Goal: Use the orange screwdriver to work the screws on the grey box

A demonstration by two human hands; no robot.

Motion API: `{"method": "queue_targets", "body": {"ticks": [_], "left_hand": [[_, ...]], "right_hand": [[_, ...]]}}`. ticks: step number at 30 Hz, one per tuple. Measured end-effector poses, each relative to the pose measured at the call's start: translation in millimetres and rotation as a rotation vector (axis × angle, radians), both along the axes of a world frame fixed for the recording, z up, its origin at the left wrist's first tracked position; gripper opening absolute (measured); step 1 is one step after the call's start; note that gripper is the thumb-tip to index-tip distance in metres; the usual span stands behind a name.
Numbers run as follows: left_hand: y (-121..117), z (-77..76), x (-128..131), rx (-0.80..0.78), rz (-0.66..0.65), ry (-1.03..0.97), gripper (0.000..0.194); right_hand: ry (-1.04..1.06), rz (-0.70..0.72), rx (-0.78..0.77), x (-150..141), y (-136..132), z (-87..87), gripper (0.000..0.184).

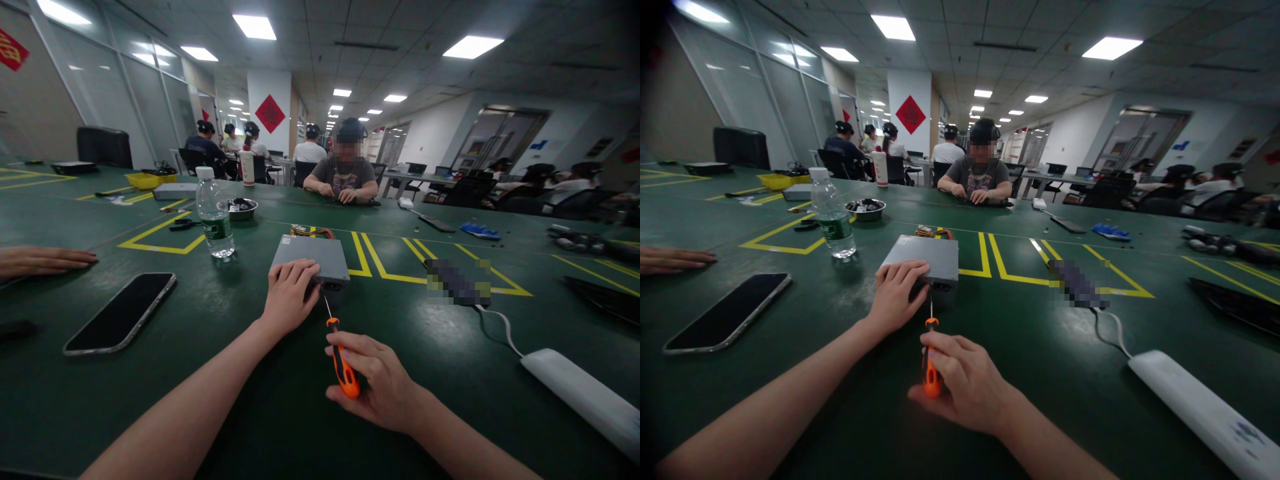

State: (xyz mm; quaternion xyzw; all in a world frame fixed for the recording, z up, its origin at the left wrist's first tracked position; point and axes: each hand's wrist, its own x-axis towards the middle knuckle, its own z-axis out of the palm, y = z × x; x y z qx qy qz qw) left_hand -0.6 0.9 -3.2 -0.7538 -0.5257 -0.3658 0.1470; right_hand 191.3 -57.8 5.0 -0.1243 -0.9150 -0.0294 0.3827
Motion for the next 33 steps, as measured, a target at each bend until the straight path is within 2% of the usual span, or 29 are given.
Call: {"method": "queue_targets", "body": {"ticks": [8, 12, 15, 18, 23, 27, 30, 33], "left_hand": [[1.1, -1.3, -0.2, 0.011, -0.004, 0.002, 0.029], [0.4, -0.7, 0.3, 0.015, 0.0, 0.008, 0.029], [-0.1, -0.4, 0.9, 0.016, 0.004, 0.01, 0.029], [0.7, -1.0, 1.0, 0.026, -0.005, 0.026, 0.029], [3.1, -2.3, 0.0, 0.029, -0.029, 0.049, 0.03], [3.3, -2.2, -0.2, 0.024, -0.036, 0.03, 0.029], [3.0, -2.0, 0.0, 0.025, -0.032, 0.018, 0.029], [2.8, -1.6, 0.2, 0.02, -0.03, 0.022, 0.029]], "right_hand": [[-0.053, 0.002, -0.004, -3.4, -3.6, 3.3, 0.037], [-0.142, -0.031, 0.065, -8.6, -7.4, 8.9, 0.031], [-0.079, -0.02, 0.071, -10.5, -7.8, 6.6, 0.027], [0.001, -0.004, 0.011, -10.3, -7.6, 1.3, 0.022], [-0.039, 0.001, -0.092, -10.1, -10.1, 4.5, 0.034], [-0.116, -0.008, -0.023, -11.3, -12.9, 11.0, 0.027], [-0.055, -0.002, 0.007, -11.1, -13.0, 8.4, 0.022], [0.004, -0.029, -0.024, -10.1, -12.5, 3.7, 0.025]]}}
